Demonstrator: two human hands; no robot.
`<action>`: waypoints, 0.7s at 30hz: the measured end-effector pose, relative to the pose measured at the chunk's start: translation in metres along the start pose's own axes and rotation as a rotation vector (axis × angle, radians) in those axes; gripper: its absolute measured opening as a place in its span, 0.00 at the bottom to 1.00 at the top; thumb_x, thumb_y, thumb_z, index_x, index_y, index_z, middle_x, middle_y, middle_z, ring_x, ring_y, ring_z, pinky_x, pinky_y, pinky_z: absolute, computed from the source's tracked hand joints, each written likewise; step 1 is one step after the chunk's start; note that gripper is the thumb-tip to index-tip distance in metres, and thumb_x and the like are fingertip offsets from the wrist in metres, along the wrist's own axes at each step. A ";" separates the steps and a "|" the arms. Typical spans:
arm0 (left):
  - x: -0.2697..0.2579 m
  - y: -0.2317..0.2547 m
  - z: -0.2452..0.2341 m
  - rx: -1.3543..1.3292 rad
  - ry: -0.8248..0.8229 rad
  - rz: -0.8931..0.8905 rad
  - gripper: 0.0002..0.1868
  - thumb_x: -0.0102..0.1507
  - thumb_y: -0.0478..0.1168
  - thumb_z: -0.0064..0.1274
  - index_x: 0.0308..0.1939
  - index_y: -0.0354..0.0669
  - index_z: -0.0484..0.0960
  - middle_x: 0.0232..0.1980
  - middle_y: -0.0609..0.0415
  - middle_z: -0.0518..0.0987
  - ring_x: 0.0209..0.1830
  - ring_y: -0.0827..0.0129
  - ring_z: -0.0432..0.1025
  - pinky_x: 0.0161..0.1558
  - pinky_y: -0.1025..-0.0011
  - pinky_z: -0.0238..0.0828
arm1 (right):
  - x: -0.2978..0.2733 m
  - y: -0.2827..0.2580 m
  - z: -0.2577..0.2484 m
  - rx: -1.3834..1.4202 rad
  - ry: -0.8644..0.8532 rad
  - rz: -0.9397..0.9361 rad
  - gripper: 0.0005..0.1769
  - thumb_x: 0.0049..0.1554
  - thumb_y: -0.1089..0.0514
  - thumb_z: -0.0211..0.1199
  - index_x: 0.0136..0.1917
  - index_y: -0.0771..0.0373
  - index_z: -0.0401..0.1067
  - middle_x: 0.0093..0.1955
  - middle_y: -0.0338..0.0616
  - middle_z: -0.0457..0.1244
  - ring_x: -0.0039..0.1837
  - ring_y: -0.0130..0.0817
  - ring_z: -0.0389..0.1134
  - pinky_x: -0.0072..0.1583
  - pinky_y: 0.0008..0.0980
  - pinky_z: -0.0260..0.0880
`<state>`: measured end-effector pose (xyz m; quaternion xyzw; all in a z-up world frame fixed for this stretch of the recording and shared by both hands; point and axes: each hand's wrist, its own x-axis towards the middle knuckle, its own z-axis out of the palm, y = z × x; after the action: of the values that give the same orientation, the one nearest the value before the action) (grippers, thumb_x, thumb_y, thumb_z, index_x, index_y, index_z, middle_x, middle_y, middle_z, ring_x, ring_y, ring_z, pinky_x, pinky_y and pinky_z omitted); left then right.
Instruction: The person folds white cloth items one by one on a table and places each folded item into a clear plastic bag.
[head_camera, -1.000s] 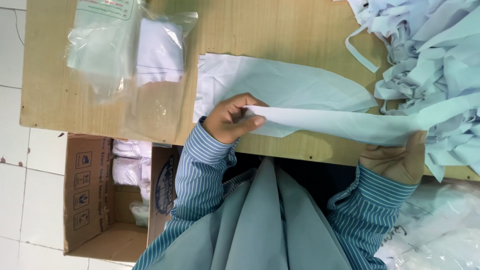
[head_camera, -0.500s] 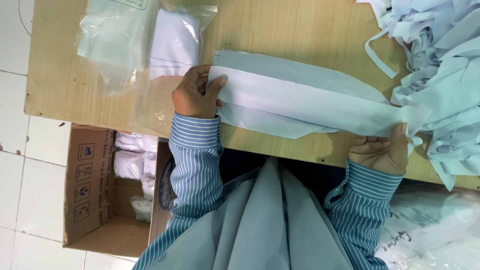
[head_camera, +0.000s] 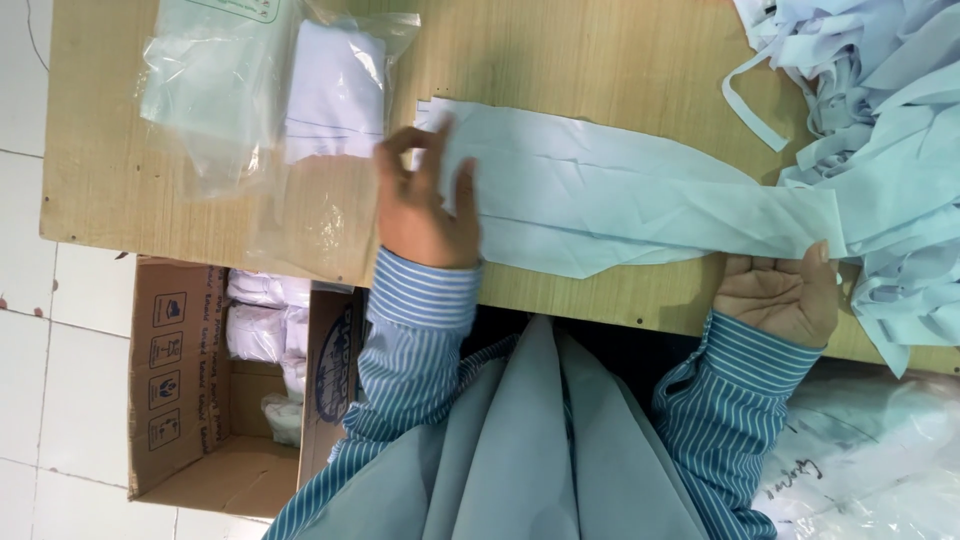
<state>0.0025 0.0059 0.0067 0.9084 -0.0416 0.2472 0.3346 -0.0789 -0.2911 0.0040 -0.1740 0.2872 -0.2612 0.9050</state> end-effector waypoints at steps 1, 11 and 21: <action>-0.009 0.018 0.012 -0.003 -0.006 0.002 0.22 0.70 0.38 0.58 0.67 0.51 0.75 0.58 0.49 0.69 0.39 0.63 0.72 0.29 0.69 0.74 | 0.003 0.000 -0.004 0.001 0.005 -0.004 0.34 0.53 0.66 0.66 0.73 0.73 0.67 0.70 0.62 0.66 0.76 0.57 0.66 0.74 0.57 0.72; -0.083 0.125 0.090 0.117 -0.366 0.438 0.32 0.67 0.57 0.56 0.71 0.48 0.71 0.69 0.58 0.74 0.68 0.60 0.69 0.64 0.54 0.67 | 0.006 -0.006 -0.015 -0.046 -0.074 -0.012 0.30 0.57 0.64 0.60 0.73 0.72 0.66 0.70 0.61 0.66 0.76 0.56 0.66 0.76 0.56 0.70; -0.088 0.137 0.108 0.337 -0.493 0.474 0.39 0.68 0.67 0.42 0.76 0.50 0.61 0.66 0.54 0.71 0.67 0.58 0.64 0.61 0.46 0.66 | 0.039 -0.030 -0.033 -0.186 -0.001 -0.225 0.20 0.61 0.65 0.66 0.67 0.60 0.70 0.66 0.52 0.71 0.66 0.42 0.76 0.67 0.42 0.83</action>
<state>-0.0619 -0.1756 -0.0260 0.9480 -0.2886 0.0952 0.0941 -0.0833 -0.3430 -0.0242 -0.2885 0.2883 -0.3333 0.8500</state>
